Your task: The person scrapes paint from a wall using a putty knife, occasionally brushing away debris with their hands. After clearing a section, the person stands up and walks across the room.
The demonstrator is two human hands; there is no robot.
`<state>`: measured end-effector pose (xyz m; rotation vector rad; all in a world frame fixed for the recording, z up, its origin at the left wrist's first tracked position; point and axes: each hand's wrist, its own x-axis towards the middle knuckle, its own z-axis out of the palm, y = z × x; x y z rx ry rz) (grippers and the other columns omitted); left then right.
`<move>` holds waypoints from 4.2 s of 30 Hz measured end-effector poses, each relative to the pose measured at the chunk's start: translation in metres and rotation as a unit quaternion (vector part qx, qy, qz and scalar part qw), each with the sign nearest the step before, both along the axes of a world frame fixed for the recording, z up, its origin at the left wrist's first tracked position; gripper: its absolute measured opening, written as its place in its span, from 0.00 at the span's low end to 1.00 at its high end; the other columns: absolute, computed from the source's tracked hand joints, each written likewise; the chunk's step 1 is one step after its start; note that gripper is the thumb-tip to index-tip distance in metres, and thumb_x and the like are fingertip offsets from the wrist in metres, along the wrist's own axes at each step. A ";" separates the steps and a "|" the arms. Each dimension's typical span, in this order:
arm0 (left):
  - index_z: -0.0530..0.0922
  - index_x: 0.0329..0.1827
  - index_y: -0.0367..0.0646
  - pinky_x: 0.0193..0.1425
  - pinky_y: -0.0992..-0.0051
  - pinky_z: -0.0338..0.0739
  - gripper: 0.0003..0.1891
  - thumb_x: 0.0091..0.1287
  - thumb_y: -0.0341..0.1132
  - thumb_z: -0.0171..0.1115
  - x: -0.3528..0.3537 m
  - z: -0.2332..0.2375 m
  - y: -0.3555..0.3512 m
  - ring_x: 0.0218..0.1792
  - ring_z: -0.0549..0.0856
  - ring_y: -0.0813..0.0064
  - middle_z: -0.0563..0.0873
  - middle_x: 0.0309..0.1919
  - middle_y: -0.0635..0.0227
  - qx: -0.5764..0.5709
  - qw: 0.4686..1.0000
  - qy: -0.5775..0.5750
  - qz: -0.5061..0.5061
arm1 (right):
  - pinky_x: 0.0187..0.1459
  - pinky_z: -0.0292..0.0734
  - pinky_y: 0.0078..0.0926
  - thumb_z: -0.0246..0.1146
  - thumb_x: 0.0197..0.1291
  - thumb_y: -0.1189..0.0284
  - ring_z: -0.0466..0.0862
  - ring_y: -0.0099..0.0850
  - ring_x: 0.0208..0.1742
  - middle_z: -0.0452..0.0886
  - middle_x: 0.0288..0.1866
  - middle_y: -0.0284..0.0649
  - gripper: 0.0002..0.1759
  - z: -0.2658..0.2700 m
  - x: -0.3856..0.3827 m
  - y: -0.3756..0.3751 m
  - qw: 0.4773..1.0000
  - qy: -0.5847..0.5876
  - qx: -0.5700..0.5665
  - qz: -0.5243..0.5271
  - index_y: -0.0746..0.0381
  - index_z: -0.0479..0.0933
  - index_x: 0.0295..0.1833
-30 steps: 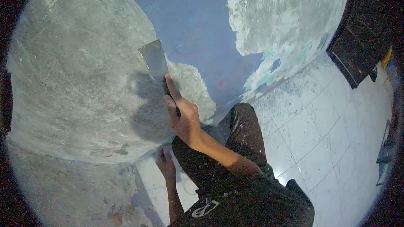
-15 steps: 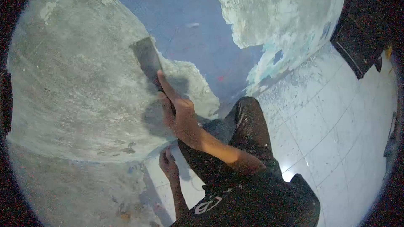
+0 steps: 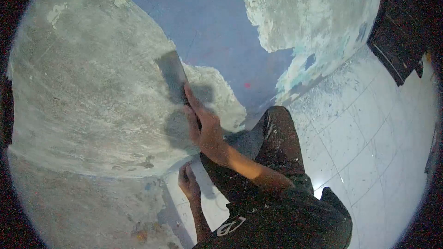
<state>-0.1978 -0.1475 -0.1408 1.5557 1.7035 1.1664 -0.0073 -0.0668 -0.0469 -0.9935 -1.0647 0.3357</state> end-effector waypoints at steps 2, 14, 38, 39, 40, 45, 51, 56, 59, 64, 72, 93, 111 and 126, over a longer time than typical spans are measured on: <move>0.83 0.53 0.35 0.36 0.80 0.70 0.15 0.81 0.39 0.55 -0.003 -0.005 0.001 0.28 0.72 0.85 0.80 0.29 0.74 0.004 1.000 -0.018 -0.006 | 0.27 0.70 0.24 0.56 0.78 0.68 0.66 0.22 0.23 0.76 0.26 0.47 0.29 0.005 0.008 0.007 0.999 -0.021 0.026 -0.012 0.58 0.62 0.81; 0.84 0.53 0.38 0.30 0.76 0.64 0.16 0.81 0.41 0.54 -0.010 0.015 -0.011 0.25 0.67 0.85 0.71 0.23 0.77 -0.026 0.998 0.037 0.039 | 0.28 0.73 0.23 0.56 0.78 0.71 0.68 0.21 0.24 0.81 0.32 0.54 0.28 0.030 0.009 0.014 0.999 0.037 -0.007 -0.001 0.56 0.64 0.80; 0.84 0.53 0.38 0.44 0.77 0.75 0.12 0.80 0.34 0.55 0.026 0.015 -0.001 0.34 0.76 0.83 0.81 0.32 0.72 -0.009 0.998 0.045 -0.040 | 0.42 0.83 0.24 0.61 0.67 0.86 0.89 0.35 0.52 0.78 0.67 0.56 0.12 0.006 0.052 -0.021 0.995 -0.101 -0.008 0.011 0.67 0.79 0.54; 0.84 0.54 0.38 0.44 0.77 0.75 0.12 0.80 0.35 0.55 0.024 0.012 -0.003 0.34 0.77 0.82 0.82 0.32 0.71 -0.023 0.999 0.032 -0.035 | 0.41 0.83 0.23 0.60 0.66 0.87 0.90 0.33 0.48 0.80 0.64 0.57 0.14 0.009 0.050 -0.029 0.992 -0.114 -0.042 0.017 0.67 0.80 0.56; 0.84 0.54 0.39 0.45 0.77 0.75 0.12 0.80 0.35 0.55 0.023 0.008 -0.002 0.34 0.77 0.82 0.82 0.33 0.71 -0.034 0.999 0.019 -0.034 | 0.40 0.82 0.22 0.60 0.66 0.87 0.91 0.32 0.44 0.83 0.61 0.57 0.15 0.011 0.050 -0.032 0.989 -0.126 -0.074 0.020 0.67 0.80 0.57; 0.84 0.54 0.38 0.47 0.75 0.77 0.12 0.80 0.35 0.55 0.028 0.013 0.002 0.36 0.79 0.81 0.84 0.34 0.69 -0.048 0.996 0.063 -0.049 | 0.40 0.82 0.28 0.64 0.62 0.85 0.88 0.35 0.37 0.87 0.47 0.53 0.25 0.029 0.071 0.006 0.987 -0.150 -0.035 -0.039 0.60 0.79 0.65; 0.84 0.54 0.38 0.48 0.74 0.77 0.13 0.80 0.36 0.56 0.029 0.001 0.013 0.37 0.82 0.79 0.86 0.36 0.67 0.002 0.999 0.017 -0.036 | 0.32 0.76 0.23 0.63 0.66 0.84 0.77 0.23 0.29 0.87 0.43 0.55 0.26 0.025 0.063 -0.003 0.991 -0.126 0.035 -0.035 0.59 0.78 0.69; 0.84 0.56 0.38 0.46 0.73 0.77 0.13 0.80 0.36 0.56 0.024 0.014 0.013 0.36 0.82 0.77 0.86 0.37 0.65 -0.033 0.993 0.091 -0.069 | 0.33 0.76 0.21 0.61 0.69 0.82 0.79 0.20 0.30 0.87 0.44 0.57 0.26 0.043 0.067 -0.005 0.990 -0.140 -0.008 -0.023 0.57 0.77 0.71; 0.84 0.55 0.38 0.44 0.73 0.77 0.13 0.80 0.37 0.56 0.020 0.015 0.018 0.36 0.82 0.77 0.86 0.37 0.63 0.003 0.994 0.081 -0.066 | 0.34 0.77 0.21 0.60 0.69 0.83 0.83 0.26 0.30 0.87 0.47 0.56 0.27 0.023 0.067 -0.006 0.988 -0.152 0.011 -0.024 0.59 0.74 0.72; 0.85 0.54 0.39 0.43 0.72 0.78 0.14 0.80 0.39 0.56 0.028 0.004 0.015 0.34 0.82 0.76 0.87 0.35 0.62 0.028 0.996 0.052 -0.067 | 0.42 0.82 0.23 0.61 0.66 0.87 0.91 0.43 0.47 0.83 0.61 0.54 0.28 0.016 0.061 -0.020 0.991 -0.130 -0.007 0.011 0.65 0.73 0.72; 0.85 0.54 0.40 0.44 0.71 0.79 0.13 0.80 0.38 0.56 0.035 0.001 0.005 0.36 0.84 0.74 0.88 0.38 0.61 0.004 0.992 0.069 -0.106 | 0.42 0.84 0.28 0.62 0.59 0.91 0.91 0.40 0.50 0.82 0.65 0.48 0.29 0.007 0.067 -0.020 0.989 -0.148 -0.003 0.003 0.62 0.77 0.67; 0.84 0.55 0.40 0.40 0.71 0.78 0.12 0.79 0.36 0.57 0.024 0.008 0.005 0.33 0.82 0.76 0.85 0.33 0.65 0.007 0.993 0.095 -0.073 | 0.28 0.71 0.20 0.60 0.73 0.79 0.71 0.22 0.24 0.88 0.43 0.51 0.24 0.026 0.059 -0.005 0.993 -0.102 0.040 -0.045 0.58 0.75 0.73; 0.80 0.57 0.34 0.41 0.72 0.72 0.22 0.83 0.45 0.46 0.076 0.063 0.057 0.34 0.73 0.78 0.74 0.29 0.69 0.047 0.973 -0.168 -0.152 | 0.43 0.83 0.28 0.61 0.69 0.82 0.88 0.28 0.46 0.84 0.58 0.59 0.27 0.011 0.040 -0.044 0.989 -0.082 -0.103 0.060 0.65 0.70 0.74; 0.82 0.52 0.31 0.38 0.71 0.75 0.23 0.82 0.47 0.53 0.147 0.164 0.142 0.32 0.79 0.78 0.85 0.32 0.64 0.162 0.982 0.041 -0.091 | 0.16 0.61 0.20 0.49 0.82 0.61 0.65 0.15 0.15 0.69 0.19 0.27 0.18 0.000 0.019 -0.006 0.930 0.208 -0.137 0.272 0.65 0.74 0.47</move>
